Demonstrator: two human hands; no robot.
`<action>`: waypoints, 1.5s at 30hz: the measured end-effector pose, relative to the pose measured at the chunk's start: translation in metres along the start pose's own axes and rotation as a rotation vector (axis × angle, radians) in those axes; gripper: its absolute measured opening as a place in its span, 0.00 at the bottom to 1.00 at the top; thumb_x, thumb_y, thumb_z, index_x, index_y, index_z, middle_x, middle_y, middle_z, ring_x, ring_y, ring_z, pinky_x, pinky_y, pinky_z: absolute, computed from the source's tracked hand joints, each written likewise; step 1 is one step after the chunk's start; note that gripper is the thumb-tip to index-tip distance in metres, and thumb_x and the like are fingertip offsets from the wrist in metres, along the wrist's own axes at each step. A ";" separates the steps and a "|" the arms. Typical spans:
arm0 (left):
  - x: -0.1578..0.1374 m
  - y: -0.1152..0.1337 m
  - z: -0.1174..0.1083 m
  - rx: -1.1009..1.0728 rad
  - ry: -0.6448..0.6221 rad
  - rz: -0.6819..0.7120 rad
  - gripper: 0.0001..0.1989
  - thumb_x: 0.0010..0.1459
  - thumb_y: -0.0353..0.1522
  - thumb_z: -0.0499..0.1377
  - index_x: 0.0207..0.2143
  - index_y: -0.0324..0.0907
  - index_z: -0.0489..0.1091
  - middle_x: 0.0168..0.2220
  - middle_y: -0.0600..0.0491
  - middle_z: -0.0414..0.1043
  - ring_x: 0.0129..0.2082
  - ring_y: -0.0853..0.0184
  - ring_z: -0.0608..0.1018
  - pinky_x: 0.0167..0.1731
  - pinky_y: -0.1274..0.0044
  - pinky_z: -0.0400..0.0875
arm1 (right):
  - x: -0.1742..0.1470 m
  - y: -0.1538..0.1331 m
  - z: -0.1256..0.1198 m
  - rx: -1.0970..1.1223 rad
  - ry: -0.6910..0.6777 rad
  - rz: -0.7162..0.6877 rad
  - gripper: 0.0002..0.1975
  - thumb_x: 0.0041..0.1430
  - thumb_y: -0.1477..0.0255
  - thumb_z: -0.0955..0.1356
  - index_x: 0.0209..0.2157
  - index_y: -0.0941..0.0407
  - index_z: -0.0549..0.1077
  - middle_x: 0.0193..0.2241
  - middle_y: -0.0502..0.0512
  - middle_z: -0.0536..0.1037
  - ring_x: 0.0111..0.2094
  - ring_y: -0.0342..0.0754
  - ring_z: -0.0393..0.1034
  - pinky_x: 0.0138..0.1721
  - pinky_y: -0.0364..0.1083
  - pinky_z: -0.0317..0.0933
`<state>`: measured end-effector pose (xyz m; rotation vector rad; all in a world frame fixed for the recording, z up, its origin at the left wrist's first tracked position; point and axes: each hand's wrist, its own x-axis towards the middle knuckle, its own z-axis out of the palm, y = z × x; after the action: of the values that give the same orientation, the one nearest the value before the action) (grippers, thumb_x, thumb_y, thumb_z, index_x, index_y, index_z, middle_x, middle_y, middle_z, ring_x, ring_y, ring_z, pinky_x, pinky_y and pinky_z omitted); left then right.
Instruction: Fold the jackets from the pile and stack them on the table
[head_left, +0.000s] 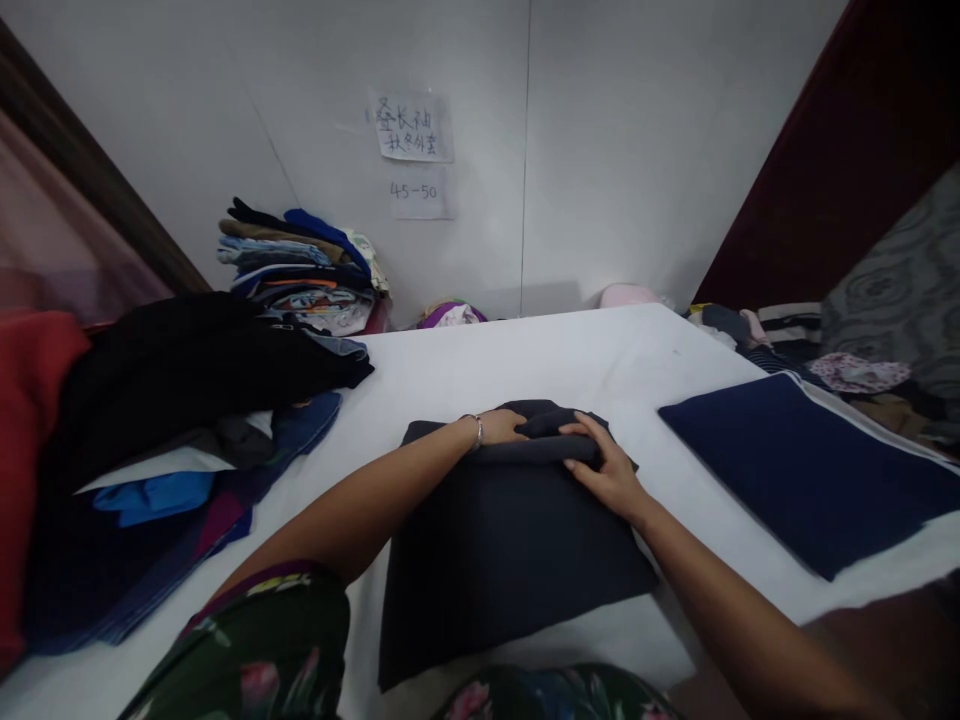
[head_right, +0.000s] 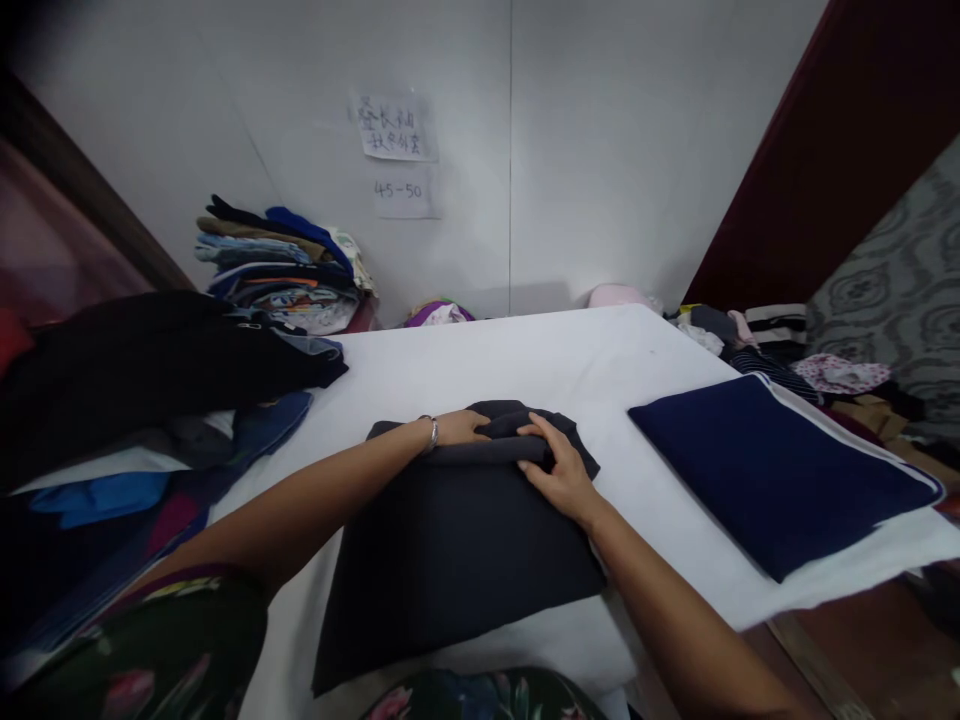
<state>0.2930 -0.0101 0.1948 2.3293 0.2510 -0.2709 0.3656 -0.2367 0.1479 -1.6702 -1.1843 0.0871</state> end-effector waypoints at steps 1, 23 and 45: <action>-0.003 0.001 0.002 0.005 0.002 0.013 0.04 0.44 0.35 0.64 0.24 0.45 0.75 0.29 0.52 0.77 0.34 0.59 0.76 0.38 0.75 0.65 | 0.004 0.002 -0.003 0.001 -0.049 0.020 0.35 0.54 0.67 0.68 0.62 0.49 0.54 0.55 0.57 0.68 0.57 0.53 0.61 0.59 0.57 0.54; 0.025 -0.031 0.001 -0.246 0.404 -0.041 0.29 0.22 0.29 0.73 0.35 0.44 0.74 0.44 0.46 0.75 0.49 0.52 0.73 0.50 0.72 0.64 | 0.048 0.025 -0.015 -0.074 -0.298 0.168 0.31 0.46 0.62 0.71 0.53 0.55 0.68 0.56 0.58 0.68 0.57 0.56 0.61 0.56 0.53 0.57; -0.009 -0.008 -0.018 0.399 0.041 -0.101 0.18 0.52 0.39 0.57 0.42 0.41 0.75 0.42 0.47 0.77 0.41 0.61 0.76 0.37 0.77 0.66 | 0.047 0.032 -0.010 0.004 -0.225 0.303 0.14 0.51 0.64 0.69 0.40 0.54 0.77 0.37 0.51 0.80 0.42 0.55 0.73 0.43 0.50 0.66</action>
<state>0.2848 0.0070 0.2040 2.7223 0.3631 -0.3491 0.4160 -0.2090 0.1496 -1.8621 -1.0827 0.4764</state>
